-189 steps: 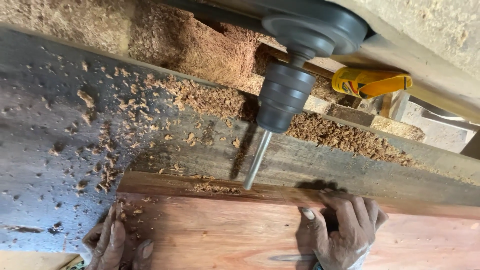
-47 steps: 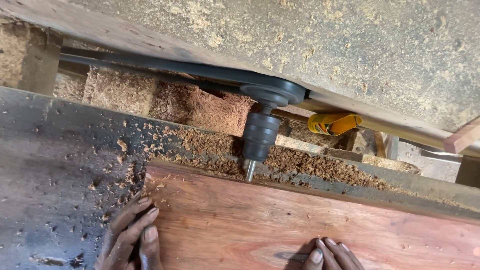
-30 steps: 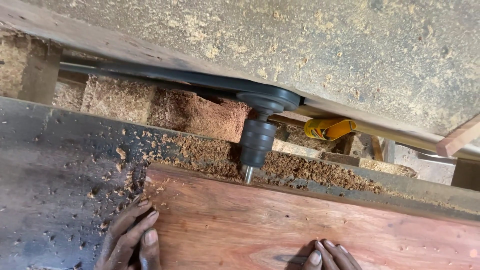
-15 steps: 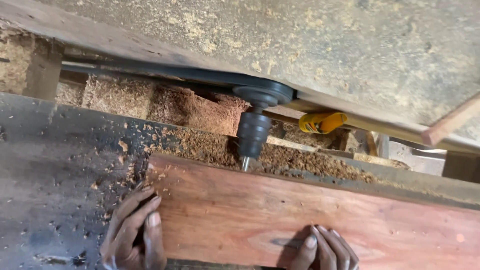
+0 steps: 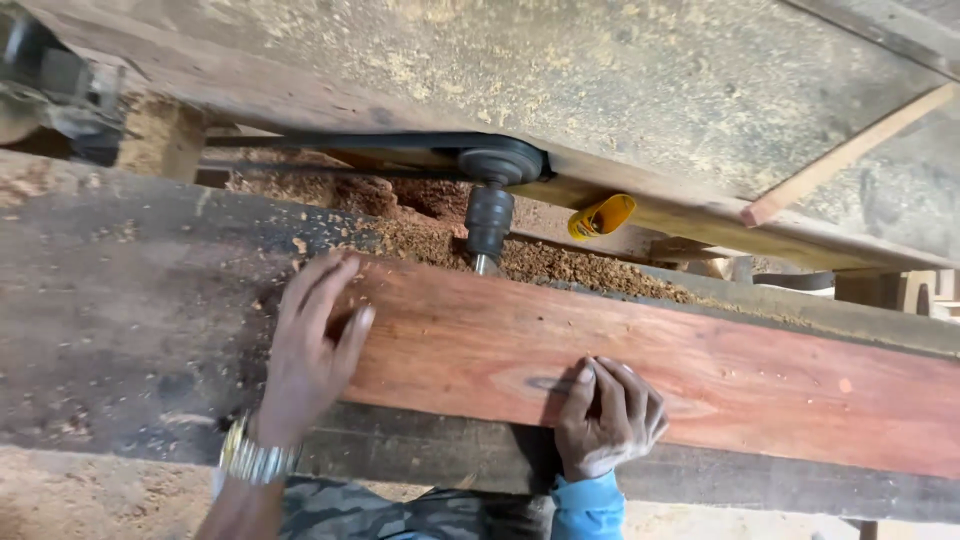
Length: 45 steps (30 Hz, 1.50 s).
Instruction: The person guides a rectangular wooden plank under a spinning router bit to shape its edge. They hold the wood with both hands, moving it back and forth along the machine's track while wood shavings accumulate on the surface.
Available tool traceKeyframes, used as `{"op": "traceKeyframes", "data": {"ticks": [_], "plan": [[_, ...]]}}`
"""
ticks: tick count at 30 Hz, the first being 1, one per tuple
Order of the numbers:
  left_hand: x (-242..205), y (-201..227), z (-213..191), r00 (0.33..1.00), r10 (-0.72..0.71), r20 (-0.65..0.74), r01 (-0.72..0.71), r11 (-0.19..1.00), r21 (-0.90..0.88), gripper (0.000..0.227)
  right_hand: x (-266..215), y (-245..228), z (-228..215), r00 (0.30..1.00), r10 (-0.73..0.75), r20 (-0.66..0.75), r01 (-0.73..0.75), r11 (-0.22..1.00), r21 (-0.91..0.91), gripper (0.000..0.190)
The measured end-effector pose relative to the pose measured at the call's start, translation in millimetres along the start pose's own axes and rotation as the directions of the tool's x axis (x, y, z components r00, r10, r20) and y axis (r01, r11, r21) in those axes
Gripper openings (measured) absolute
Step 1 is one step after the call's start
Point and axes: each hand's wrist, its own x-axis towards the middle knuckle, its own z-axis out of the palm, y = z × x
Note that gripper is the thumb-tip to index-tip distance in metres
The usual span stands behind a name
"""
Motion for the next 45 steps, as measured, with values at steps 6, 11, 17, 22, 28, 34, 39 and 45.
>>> {"op": "traceKeyframes", "data": {"ticks": [6,11,17,22,28,34,39,45], "plan": [[43,-17,14,0.984,0.008,0.178,-0.011,1.0,0.021,0.044,6,-12,-12,0.998,0.014,0.066,-0.014,1.0,0.006,0.011],[34,-31,23,0.985,-0.023,0.169,0.04,0.995,-0.096,0.03,4,-17,-14,0.994,-0.026,0.107,0.021,0.999,0.047,0.012],[16,-34,25,0.988,-0.029,0.149,0.05,0.989,-0.14,0.032,-8,-16,-21,0.997,-0.021,0.072,0.018,0.999,0.047,0.012],[-14,-22,8,0.976,-0.117,0.186,0.134,0.987,-0.083,0.032,-24,-14,-27,0.999,-0.033,0.028,0.032,0.999,0.033,0.01],[-45,5,-21,0.994,-0.104,-0.042,0.097,0.983,-0.157,0.045,-26,-15,-33,0.998,-0.049,0.028,0.049,0.999,-0.005,0.01],[-103,11,-1,0.931,-0.296,-0.212,0.208,0.91,-0.357,0.036,-27,-15,-26,1.0,-0.029,0.009,0.029,1.0,-0.001,0.006],[-84,18,0,0.928,-0.292,-0.23,0.213,0.925,-0.315,0.036,-14,-18,-18,1.0,-0.011,0.003,0.011,1.0,0.028,0.005],[-69,14,13,0.899,-0.342,-0.272,0.267,0.923,-0.277,0.041,-6,-15,-5,0.999,0.007,0.032,-0.007,1.0,0.019,0.006]]}}
